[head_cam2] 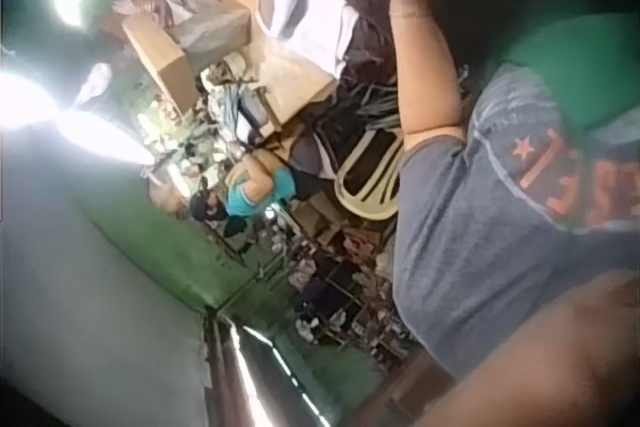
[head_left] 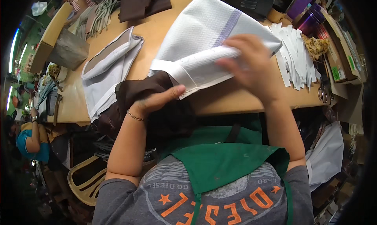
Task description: The person aligns white mesh fabric with brown fabric by hand on a table. They then use shears to cut the edge of the brown fabric.
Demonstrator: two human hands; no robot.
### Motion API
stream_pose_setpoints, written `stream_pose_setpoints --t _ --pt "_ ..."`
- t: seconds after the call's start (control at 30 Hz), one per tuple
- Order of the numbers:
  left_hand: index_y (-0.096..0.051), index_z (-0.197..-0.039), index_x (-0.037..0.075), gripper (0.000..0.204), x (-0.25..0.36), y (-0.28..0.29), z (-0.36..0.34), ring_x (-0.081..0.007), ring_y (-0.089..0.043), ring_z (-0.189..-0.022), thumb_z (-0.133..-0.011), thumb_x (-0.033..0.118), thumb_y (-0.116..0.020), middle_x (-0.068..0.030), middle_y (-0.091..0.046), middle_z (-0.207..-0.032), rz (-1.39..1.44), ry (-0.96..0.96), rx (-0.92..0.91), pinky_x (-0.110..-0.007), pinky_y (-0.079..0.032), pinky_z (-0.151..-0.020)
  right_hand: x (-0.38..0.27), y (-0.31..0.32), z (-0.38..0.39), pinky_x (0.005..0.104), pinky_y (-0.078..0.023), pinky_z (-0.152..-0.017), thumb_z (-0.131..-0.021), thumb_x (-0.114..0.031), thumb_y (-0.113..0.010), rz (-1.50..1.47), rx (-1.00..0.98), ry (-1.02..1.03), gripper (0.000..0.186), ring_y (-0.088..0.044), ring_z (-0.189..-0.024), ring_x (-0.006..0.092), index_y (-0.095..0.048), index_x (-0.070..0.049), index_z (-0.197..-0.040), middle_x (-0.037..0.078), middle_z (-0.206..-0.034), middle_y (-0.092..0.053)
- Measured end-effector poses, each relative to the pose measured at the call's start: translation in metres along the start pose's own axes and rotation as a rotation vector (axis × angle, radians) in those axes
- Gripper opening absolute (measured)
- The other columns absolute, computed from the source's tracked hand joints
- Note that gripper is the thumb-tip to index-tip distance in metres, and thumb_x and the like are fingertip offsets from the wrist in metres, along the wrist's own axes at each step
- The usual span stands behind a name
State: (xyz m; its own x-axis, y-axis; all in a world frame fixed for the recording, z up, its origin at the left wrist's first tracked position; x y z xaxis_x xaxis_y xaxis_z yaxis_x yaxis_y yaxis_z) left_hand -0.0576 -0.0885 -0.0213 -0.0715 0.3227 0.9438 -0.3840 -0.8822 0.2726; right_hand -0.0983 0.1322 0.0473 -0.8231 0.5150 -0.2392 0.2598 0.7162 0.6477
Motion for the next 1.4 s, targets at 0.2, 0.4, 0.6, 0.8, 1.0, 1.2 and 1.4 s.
stream_pose_setpoints --t 0.2,0.4,0.6,0.8,1.0,1.2,1.4 --pt "-0.044 -0.117 -0.003 0.055 -0.019 -0.003 0.004 -0.0178 -0.052 -0.094 -0.079 0.033 -0.062 -0.0093 -0.054 -0.107 0.693 -0.060 0.056 -0.029 -0.040 -0.084 -0.013 -0.078 -0.042 0.0360 -0.042 -0.056 -0.073 -0.028 -0.064 -0.128 -0.192 0.039 0.026 -0.054 -0.061 0.0283 -0.058 -0.004 -0.068 0.010 -0.065 -0.055" --pt "-0.051 -0.112 0.000 0.048 -0.038 -0.002 0.013 -0.0136 -0.055 -0.087 -0.077 0.028 -0.067 -0.0057 -0.057 -0.101 0.412 0.145 0.245 -0.028 -0.045 -0.078 -0.006 -0.097 -0.037 0.0397 -0.041 -0.060 -0.074 -0.031 -0.060 -0.133 -0.093 -0.166 0.030 -0.057 -0.067 0.0273 -0.058 -0.006 -0.059 0.008 -0.066 -0.057" --pt "-0.044 -0.120 -0.001 0.057 -0.015 0.001 0.000 -0.0159 -0.048 -0.102 -0.071 0.016 -0.069 -0.0093 -0.052 -0.110 0.203 -0.130 0.393 -0.028 -0.038 -0.089 -0.010 -0.091 -0.042 0.0364 -0.042 -0.057 -0.073 -0.025 -0.064 -0.116 -0.005 -0.153 0.026 -0.055 -0.062 0.0268 -0.058 -0.003 -0.063 0.009 -0.063 -0.055" --pt "-0.044 -0.119 -0.004 0.050 -0.009 0.004 -0.003 -0.0202 -0.049 -0.105 -0.072 0.005 -0.059 -0.0136 -0.052 -0.114 0.227 -0.178 0.564 -0.029 -0.038 -0.091 -0.011 -0.081 -0.049 0.0396 -0.040 -0.063 -0.075 -0.029 -0.060 -0.115 -0.068 -0.189 0.026 -0.056 -0.069 0.0259 -0.059 -0.006 -0.062 0.006 -0.066 -0.056" --pt "-0.044 -0.119 -0.004 0.049 0.002 0.008 0.002 -0.0239 -0.049 -0.109 -0.071 0.002 -0.053 -0.0163 -0.052 -0.115 -0.474 -0.305 0.666 -0.029 -0.036 -0.093 -0.012 -0.080 -0.049 0.0391 -0.041 -0.060 -0.075 -0.030 -0.060 -0.113 -0.032 -0.160 0.027 -0.057 -0.068 0.0261 -0.060 -0.006 -0.062 0.006 -0.066 -0.057" --pt "-0.052 -0.095 0.001 0.025 -0.006 0.009 0.003 -0.0225 -0.052 -0.082 -0.070 0.003 -0.049 -0.0111 -0.055 -0.089 -0.777 -0.351 0.661 -0.031 -0.041 -0.075 -0.005 -0.071 -0.054 0.0330 -0.043 -0.057 -0.075 -0.025 -0.065 -0.136 0.007 -0.205 0.025 -0.055 -0.060 0.0257 -0.060 -0.002 -0.068 0.009 -0.064 -0.055" --pt "-0.055 -0.087 0.000 0.021 0.005 0.015 0.009 -0.0141 -0.050 -0.068 -0.068 0.002 -0.048 -0.0033 -0.054 -0.074 -0.399 -0.198 0.505 -0.027 -0.043 -0.063 0.003 -0.074 -0.055 0.0387 -0.046 -0.062 -0.074 -0.033 -0.061 -0.168 -0.053 -0.260 0.031 -0.059 -0.067 0.0285 -0.063 -0.003 -0.066 0.012 -0.069 -0.061"
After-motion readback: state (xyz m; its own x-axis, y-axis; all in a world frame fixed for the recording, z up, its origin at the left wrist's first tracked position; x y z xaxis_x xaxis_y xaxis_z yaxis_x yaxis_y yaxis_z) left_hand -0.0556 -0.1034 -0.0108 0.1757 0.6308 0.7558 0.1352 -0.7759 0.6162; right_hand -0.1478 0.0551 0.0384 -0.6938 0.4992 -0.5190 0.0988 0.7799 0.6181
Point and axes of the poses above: each hand's wrist, its own z-axis away from the middle knuckle, its own y-axis out of the back of the hand, x = y × z, the point moved 4 cm from there along -z, towards the middle knuckle
